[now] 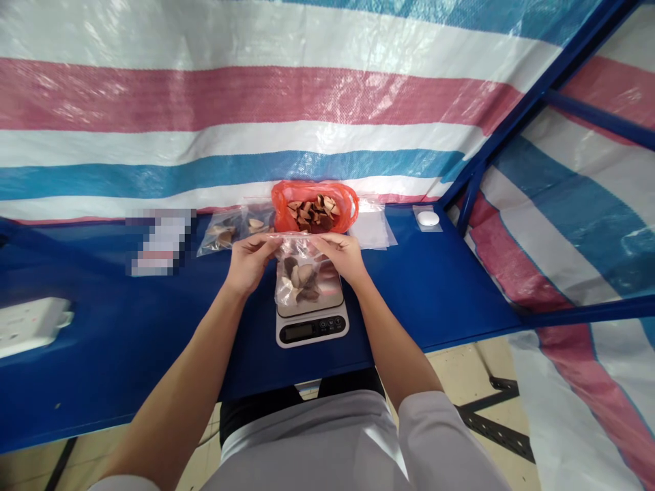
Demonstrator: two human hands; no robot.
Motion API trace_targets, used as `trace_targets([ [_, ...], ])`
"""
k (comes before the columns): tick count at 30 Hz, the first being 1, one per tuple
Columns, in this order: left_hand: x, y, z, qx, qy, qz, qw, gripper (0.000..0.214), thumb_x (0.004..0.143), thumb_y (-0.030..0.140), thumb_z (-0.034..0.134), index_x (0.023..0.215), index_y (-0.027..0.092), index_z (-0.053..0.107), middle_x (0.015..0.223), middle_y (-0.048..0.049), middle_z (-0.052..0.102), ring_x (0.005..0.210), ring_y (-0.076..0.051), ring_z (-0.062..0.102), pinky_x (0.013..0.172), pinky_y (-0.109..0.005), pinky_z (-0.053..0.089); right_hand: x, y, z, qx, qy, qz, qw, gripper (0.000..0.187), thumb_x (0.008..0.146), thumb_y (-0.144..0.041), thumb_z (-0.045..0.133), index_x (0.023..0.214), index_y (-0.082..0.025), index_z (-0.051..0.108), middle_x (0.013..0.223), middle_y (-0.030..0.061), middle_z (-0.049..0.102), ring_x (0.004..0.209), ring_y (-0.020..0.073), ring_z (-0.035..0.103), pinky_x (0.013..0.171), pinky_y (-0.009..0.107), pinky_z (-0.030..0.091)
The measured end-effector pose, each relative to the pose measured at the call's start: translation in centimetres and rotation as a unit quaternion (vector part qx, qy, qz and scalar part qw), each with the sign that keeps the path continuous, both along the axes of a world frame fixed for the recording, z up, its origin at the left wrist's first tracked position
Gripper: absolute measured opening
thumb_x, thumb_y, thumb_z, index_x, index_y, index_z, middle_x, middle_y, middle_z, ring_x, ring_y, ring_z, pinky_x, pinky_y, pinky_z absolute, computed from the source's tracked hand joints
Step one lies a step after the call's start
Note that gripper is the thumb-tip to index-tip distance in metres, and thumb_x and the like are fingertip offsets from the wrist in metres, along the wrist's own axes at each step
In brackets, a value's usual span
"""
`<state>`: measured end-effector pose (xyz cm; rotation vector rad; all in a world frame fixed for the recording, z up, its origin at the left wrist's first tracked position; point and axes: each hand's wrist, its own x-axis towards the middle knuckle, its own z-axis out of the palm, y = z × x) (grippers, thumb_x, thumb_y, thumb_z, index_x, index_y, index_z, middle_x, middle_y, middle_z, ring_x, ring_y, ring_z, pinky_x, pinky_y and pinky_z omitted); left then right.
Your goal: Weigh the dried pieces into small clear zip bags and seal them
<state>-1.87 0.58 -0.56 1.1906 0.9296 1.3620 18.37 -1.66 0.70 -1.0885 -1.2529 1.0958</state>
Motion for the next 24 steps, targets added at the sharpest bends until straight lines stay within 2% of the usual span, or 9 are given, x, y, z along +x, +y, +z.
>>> trace_targets([
  [5,0.0,-0.3,0.9,-0.007,-0.04,0.012,0.999,0.029,0.07,0.044,0.083,0.078,0.017,0.077,0.074,-0.0009,0.071,0.066,-0.012,0.061,0.067,-0.025,0.053,-0.9,0.3,0.3,-0.019,0.028,0.014,0.999,0.039,0.072,-0.056,0.077,0.085,-0.019,0.077,0.075,0.0025,0.076,0.069,0.0215,0.074,0.06,0.033,0.063],
  [9,-0.5,-0.5,1.3,0.019,0.012,0.058,0.998,0.031,0.077,0.047,0.077,0.077,0.016,0.076,0.07,-0.0005,0.068,0.064,-0.011,0.059,0.062,-0.023,0.05,-2.0,0.7,0.9,-0.011,0.046,0.018,0.999,0.04,0.072,-0.057,0.077,0.086,-0.019,0.075,0.076,0.0026,0.076,0.071,0.0208,0.074,0.059,0.03,0.062],
  [13,-1.6,-0.5,1.5,0.037,0.038,0.101,0.993,0.03,0.08,0.046,0.074,0.08,0.016,0.077,0.073,-0.0015,0.071,0.065,-0.013,0.062,0.065,-0.025,0.053,-2.9,0.9,1.7,-0.007,0.057,0.076,0.995,0.036,0.072,-0.05,0.079,0.09,-0.018,0.075,0.079,0.0024,0.076,0.071,0.0186,0.074,0.059,0.028,0.062],
  [19,-4.7,0.0,2.7,0.013,0.051,0.138,0.989,0.037,0.077,0.05,0.075,0.089,0.015,0.076,0.076,-0.0041,0.074,0.065,-0.016,0.066,0.065,-0.029,0.056,-5.4,2.0,3.0,-0.023,0.016,0.133,0.991,0.032,0.08,-0.045,0.074,0.097,-0.018,0.076,0.088,0.0033,0.075,0.074,0.0167,0.073,0.064,0.028,0.063],
  [22,-6.8,0.7,2.8,0.038,0.069,0.177,0.981,0.038,0.077,0.051,0.074,0.088,0.015,0.075,0.08,-0.0044,0.074,0.069,-0.016,0.067,0.069,-0.029,0.057,-7.7,3.5,3.7,-0.025,0.022,0.143,0.989,0.027,0.082,-0.041,0.074,0.096,-0.018,0.075,0.084,0.002,0.074,0.073,0.0162,0.073,0.062,0.027,0.063],
  [24,-8.2,1.1,2.6,0.061,0.066,0.206,0.974,0.041,0.077,0.052,0.074,0.095,0.015,0.073,0.085,-0.0046,0.074,0.073,-0.017,0.068,0.073,-0.031,0.058,-9.2,4.9,4.3,-0.034,0.027,0.151,0.988,0.023,0.082,-0.037,0.075,0.094,-0.017,0.074,0.082,0.0013,0.073,0.072,0.0155,0.072,0.061,0.026,0.063],
])
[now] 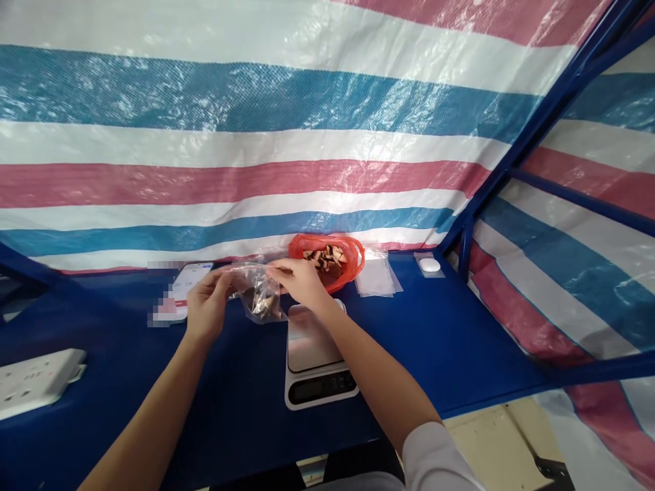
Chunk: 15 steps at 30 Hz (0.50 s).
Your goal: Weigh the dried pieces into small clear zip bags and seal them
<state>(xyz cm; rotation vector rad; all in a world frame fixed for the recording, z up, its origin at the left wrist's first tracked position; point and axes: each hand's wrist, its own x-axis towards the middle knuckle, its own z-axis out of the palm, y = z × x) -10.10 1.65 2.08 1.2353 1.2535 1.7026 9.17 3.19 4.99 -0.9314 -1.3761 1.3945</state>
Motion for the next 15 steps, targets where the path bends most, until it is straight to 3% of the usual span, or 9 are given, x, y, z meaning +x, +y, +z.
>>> trace_targets([
  [4,-1.9,-0.1,-0.8,0.049,0.004,0.041,0.998,0.043,0.08,0.052,0.072,0.107,0.018,0.068,0.093,-0.0053,0.073,0.08,-0.018,0.07,0.076,-0.035,0.061,-2.5,2.6,1.2,-0.001,-0.001,0.019,1.0,0.016,0.086,-0.034,0.074,0.09,-0.019,0.074,0.088,0.0023,0.074,0.072,0.015,0.072,0.059,0.024,0.061],
  [9,-2.8,-0.7,-1.9,0.075,0.115,0.073,0.988,0.034,0.089,0.046,0.065,0.11,0.018,0.067,0.105,-0.0088,0.071,0.093,-0.021,0.071,0.086,-0.039,0.059,-5.1,4.8,2.4,-0.029,0.02,0.032,0.999,0.005,0.089,-0.022,0.07,0.087,-0.018,0.071,0.085,0.0014,0.072,0.067,0.0127,0.069,0.057,0.023,0.059],
  [15,-3.6,-0.5,-2.2,0.169,0.277,0.13,0.937,0.022,0.093,0.031,0.062,0.109,0.018,0.069,0.114,-0.0118,0.069,0.113,-0.025,0.065,0.102,-0.047,0.051,-7.0,7.1,2.7,-0.083,0.056,0.059,0.993,0.003,0.09,-0.016,0.068,0.088,-0.016,0.07,0.084,0.0018,0.072,0.068,0.0121,0.069,0.064,0.025,0.06],
])
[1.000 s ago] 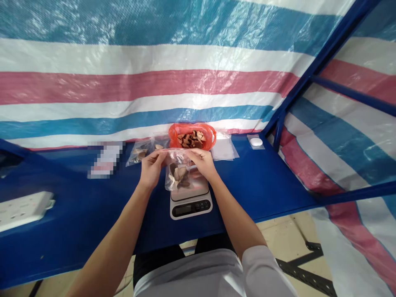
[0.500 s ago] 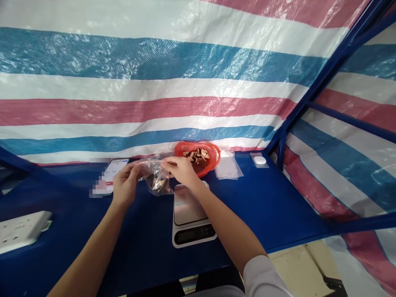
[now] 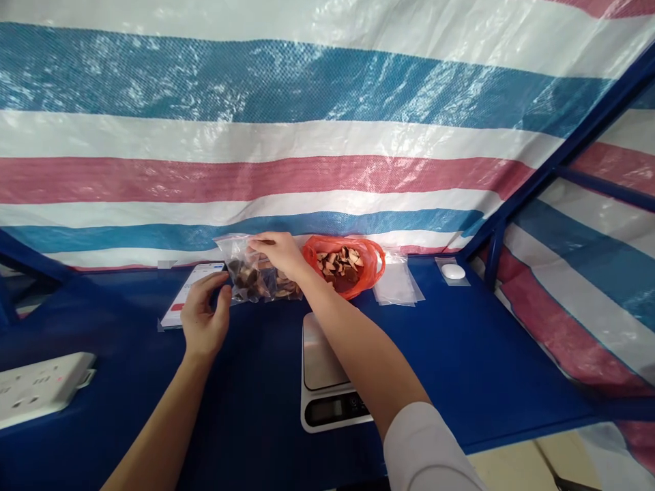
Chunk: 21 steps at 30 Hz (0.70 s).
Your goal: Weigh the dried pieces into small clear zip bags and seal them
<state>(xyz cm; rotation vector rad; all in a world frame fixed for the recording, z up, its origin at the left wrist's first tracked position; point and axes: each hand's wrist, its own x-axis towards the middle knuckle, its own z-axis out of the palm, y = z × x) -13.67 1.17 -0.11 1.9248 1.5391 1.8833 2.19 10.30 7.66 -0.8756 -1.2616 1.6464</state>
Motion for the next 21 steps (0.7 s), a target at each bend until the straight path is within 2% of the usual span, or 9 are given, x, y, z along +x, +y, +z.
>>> trace_targets([
  [7,-0.1,-0.3,0.9,0.032,0.04,0.026,0.998,0.021,0.093,0.026,0.061,0.111,0.019,0.069,0.12,-0.0112,0.068,0.117,-0.025,0.064,0.107,-0.048,0.049,-0.9,1.1,0.1,-0.055,0.071,-0.011,0.996,0.005,0.091,-0.017,0.068,0.094,-0.017,0.071,0.092,0.0027,0.075,0.073,0.0105,0.07,0.081,0.03,0.062],
  [11,-0.1,-0.4,0.8,0.009,0.08,0.019,0.997,0.025,0.094,0.027,0.06,0.117,0.021,0.067,0.127,-0.0111,0.065,0.122,-0.026,0.062,0.11,-0.049,0.048,-1.7,1.2,-0.9,-0.103,0.082,0.006,0.991,0.006,0.09,-0.014,0.068,0.085,-0.016,0.07,0.085,0.0019,0.073,0.068,0.0104,0.069,0.079,0.029,0.062],
  [14,-0.3,-0.1,0.3,-0.033,0.117,-0.003,0.993,0.03,0.094,0.03,0.058,0.121,0.022,0.066,0.132,-0.0115,0.063,0.126,-0.028,0.06,0.111,-0.049,0.047,-2.0,1.5,-2.1,-0.103,0.054,0.013,0.993,0.009,0.089,-0.012,0.066,0.081,-0.016,0.069,0.084,0.0026,0.074,0.07,0.0111,0.069,0.076,0.027,0.062],
  [16,-0.4,0.1,-0.2,-0.058,0.133,-0.016,0.989,0.032,0.094,0.031,0.058,0.123,0.022,0.066,0.135,-0.0118,0.062,0.128,-0.029,0.059,0.113,-0.05,0.046,-1.9,1.8,-2.9,-0.081,0.009,-0.009,0.997,0.01,0.089,-0.013,0.065,0.081,-0.015,0.069,0.083,0.003,0.074,0.072,0.012,0.069,0.073,0.026,0.062],
  [18,-0.6,0.2,-0.6,-0.078,0.147,-0.031,0.986,0.034,0.094,0.032,0.058,0.126,0.023,0.066,0.138,-0.0123,0.06,0.131,-0.03,0.058,0.114,-0.051,0.045,-1.5,2.1,-3.5,-0.031,-0.087,-0.046,0.995,0.01,0.088,-0.014,0.064,0.081,-0.015,0.07,0.081,0.0032,0.074,0.074,0.0141,0.069,0.071,0.027,0.062],
  [19,-0.7,0.3,-0.8,-0.085,0.153,-0.037,0.984,0.036,0.094,0.032,0.058,0.128,0.023,0.065,0.139,-0.0123,0.06,0.132,-0.031,0.057,0.115,-0.051,0.044,-1.4,2.3,-3.6,0.01,-0.155,-0.063,0.986,0.009,0.087,-0.015,0.064,0.081,-0.015,0.071,0.081,0.0033,0.074,0.078,0.0159,0.07,0.074,0.029,0.061],
  [21,-0.8,0.4,-1.2,-0.093,0.163,-0.045,0.981,0.039,0.094,0.031,0.057,0.132,0.025,0.064,0.141,-0.012,0.059,0.133,-0.032,0.057,0.116,-0.054,0.042,-1.0,2.4,-3.6,0.108,-0.297,-0.081,0.945,0.009,0.084,-0.014,0.065,0.085,-0.016,0.074,0.086,0.0043,0.076,0.089,0.0206,0.071,0.085,0.033,0.06],
])
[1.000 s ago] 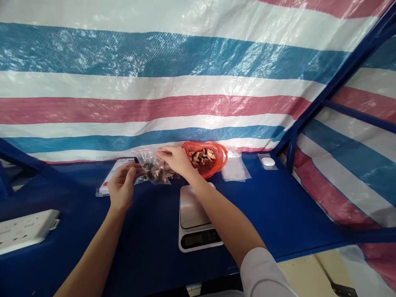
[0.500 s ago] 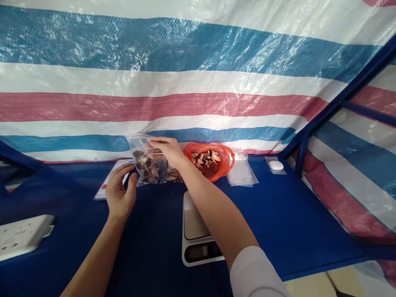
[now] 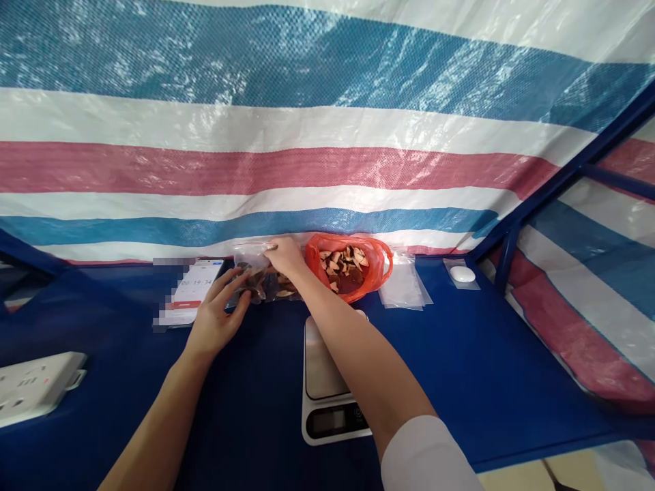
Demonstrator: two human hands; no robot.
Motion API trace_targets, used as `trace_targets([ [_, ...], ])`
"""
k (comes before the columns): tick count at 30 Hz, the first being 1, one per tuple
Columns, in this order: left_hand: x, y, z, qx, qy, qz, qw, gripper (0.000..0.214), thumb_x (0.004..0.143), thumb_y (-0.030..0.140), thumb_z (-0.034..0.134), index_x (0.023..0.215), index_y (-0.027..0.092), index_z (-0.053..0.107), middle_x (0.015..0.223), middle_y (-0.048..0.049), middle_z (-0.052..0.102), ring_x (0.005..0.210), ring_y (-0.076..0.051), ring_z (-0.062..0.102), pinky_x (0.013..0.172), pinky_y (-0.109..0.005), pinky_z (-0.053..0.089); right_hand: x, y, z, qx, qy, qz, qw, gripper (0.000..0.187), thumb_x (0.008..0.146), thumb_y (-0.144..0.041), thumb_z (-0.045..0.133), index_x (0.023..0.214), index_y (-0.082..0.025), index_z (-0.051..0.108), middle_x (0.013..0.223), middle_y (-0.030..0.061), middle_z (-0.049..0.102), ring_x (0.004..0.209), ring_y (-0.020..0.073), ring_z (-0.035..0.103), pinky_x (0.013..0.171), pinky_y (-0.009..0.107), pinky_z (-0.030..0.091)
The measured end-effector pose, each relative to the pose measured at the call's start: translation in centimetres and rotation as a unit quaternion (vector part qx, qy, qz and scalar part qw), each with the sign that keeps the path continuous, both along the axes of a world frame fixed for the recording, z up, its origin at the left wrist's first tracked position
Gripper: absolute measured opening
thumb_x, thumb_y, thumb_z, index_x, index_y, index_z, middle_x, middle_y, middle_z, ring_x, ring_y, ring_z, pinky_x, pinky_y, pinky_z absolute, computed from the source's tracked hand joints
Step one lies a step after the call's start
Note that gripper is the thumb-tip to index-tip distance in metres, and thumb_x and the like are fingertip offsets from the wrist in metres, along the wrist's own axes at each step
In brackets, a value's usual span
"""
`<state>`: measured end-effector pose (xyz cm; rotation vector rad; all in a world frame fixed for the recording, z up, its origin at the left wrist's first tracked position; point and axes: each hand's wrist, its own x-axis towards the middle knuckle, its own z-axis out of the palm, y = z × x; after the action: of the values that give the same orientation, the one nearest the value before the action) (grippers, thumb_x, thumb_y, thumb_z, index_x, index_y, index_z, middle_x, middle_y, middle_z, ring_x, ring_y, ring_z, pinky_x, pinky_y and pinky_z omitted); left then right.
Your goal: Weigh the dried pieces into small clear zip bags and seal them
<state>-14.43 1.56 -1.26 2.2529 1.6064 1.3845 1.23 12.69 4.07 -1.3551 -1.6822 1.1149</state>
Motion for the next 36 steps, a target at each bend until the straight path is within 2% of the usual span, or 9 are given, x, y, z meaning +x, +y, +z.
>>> trace_targets([
  [2,0.0,0.1,-0.2,-0.002,0.008,-0.001,1.0,0.041,0.094,0.031,0.057,0.135,0.026,0.062,0.142,-0.0121,0.059,0.133,-0.033,0.057,0.117,-0.056,0.041,0.4,-0.3,0.6,0.074,-0.126,0.009,0.989,0.02,0.083,-0.015,0.065,0.099,-0.016,0.076,0.1,0.0072,0.078,0.103,0.0252,0.07,0.097,0.037,0.055],
  [4,0.0,0.1,-0.4,0.0,0.018,0.0,1.0,0.042,0.095,0.032,0.057,0.136,0.025,0.061,0.144,-0.0128,0.058,0.133,-0.033,0.057,0.116,-0.057,0.041,0.6,-0.9,1.5,0.121,-0.202,0.011,0.972,0.034,0.087,-0.017,0.062,0.12,-0.015,0.071,0.118,0.0113,0.074,0.116,0.0281,0.067,0.104,0.04,0.051],
  [6,0.0,0.2,-0.4,0.003,0.025,0.003,1.0,0.043,0.095,0.032,0.056,0.137,0.024,0.06,0.145,-0.0136,0.057,0.133,-0.033,0.057,0.116,-0.057,0.042,0.9,-1.9,2.5,0.168,-0.25,0.007,0.954,0.042,0.091,-0.017,0.055,0.132,-0.014,0.063,0.134,0.0134,0.067,0.121,0.0289,0.064,0.106,0.043,0.05],
  [9,0.1,0.3,-0.5,0.004,0.024,0.008,1.0,0.046,0.095,0.034,0.057,0.14,0.023,0.057,0.147,-0.014,0.056,0.133,-0.033,0.057,0.115,-0.057,0.043,1.1,-3.6,3.3,0.231,-0.291,0.04,0.928,0.041,0.096,-0.019,0.048,0.135,-0.016,0.06,0.141,0.0115,0.062,0.121,0.0288,0.064,0.103,0.045,0.052],
  [13,0.1,0.3,-0.6,0.009,0.007,0.028,1.0,0.051,0.095,0.038,0.057,0.144,0.022,0.053,0.148,-0.0147,0.055,0.134,-0.032,0.056,0.114,-0.055,0.045,1.3,-5.3,2.5,0.267,-0.317,0.153,0.897,0.039,0.098,-0.026,0.05,0.134,-0.017,0.062,0.148,0.0091,0.057,0.132,0.0276,0.058,0.11,0.042,0.048],
  [16,0.0,0.4,-0.8,0.004,0.009,0.022,1.0,0.049,0.095,0.039,0.057,0.14,0.021,0.057,0.145,-0.0155,0.058,0.132,-0.033,0.058,0.113,-0.054,0.045,1.6,-5.6,1.4,0.25,-0.339,0.178,0.889,0.039,0.1,-0.029,0.049,0.135,-0.019,0.062,0.15,0.0088,0.056,0.132,0.0271,0.058,0.108,0.042,0.049],
  [25,0.0,0.9,-1.5,-0.028,0.025,0.016,0.999,0.046,0.095,0.038,0.055,0.139,0.024,0.059,0.144,-0.0133,0.06,0.132,-0.033,0.058,0.112,-0.055,0.047,1.8,-4.7,0.1,0.274,-0.35,0.165,0.88,0.039,0.102,-0.027,0.043,0.136,-0.019,0.061,0.145,0.0089,0.061,0.126,0.0272,0.062,0.102,0.043,0.053],
  [30,0.0,1.1,-1.8,0.014,0.046,0.035,0.998,0.044,0.096,0.038,0.053,0.137,0.023,0.061,0.14,-0.0139,0.063,0.126,-0.034,0.062,0.113,-0.06,0.042,1.9,-5.0,-0.1,0.301,-0.353,0.144,0.874,0.043,0.101,-0.026,0.045,0.14,-0.014,0.058,0.146,0.0112,0.059,0.132,0.0274,0.058,0.108,0.042,0.049],
  [36,0.4,0.9,-1.3,0.059,0.053,0.047,0.996,0.039,0.096,0.037,0.054,0.131,0.026,0.064,0.136,-0.0125,0.066,0.125,-0.033,0.062,0.113,-0.058,0.042,3.6,-6.8,0.9,0.364,-0.319,0.106,0.869,0.039,0.1,-0.027,0.048,0.134,-0.019,0.064,0.143,0.008,0.062,0.135,0.0239,0.055,0.115,0.038,0.043],
])
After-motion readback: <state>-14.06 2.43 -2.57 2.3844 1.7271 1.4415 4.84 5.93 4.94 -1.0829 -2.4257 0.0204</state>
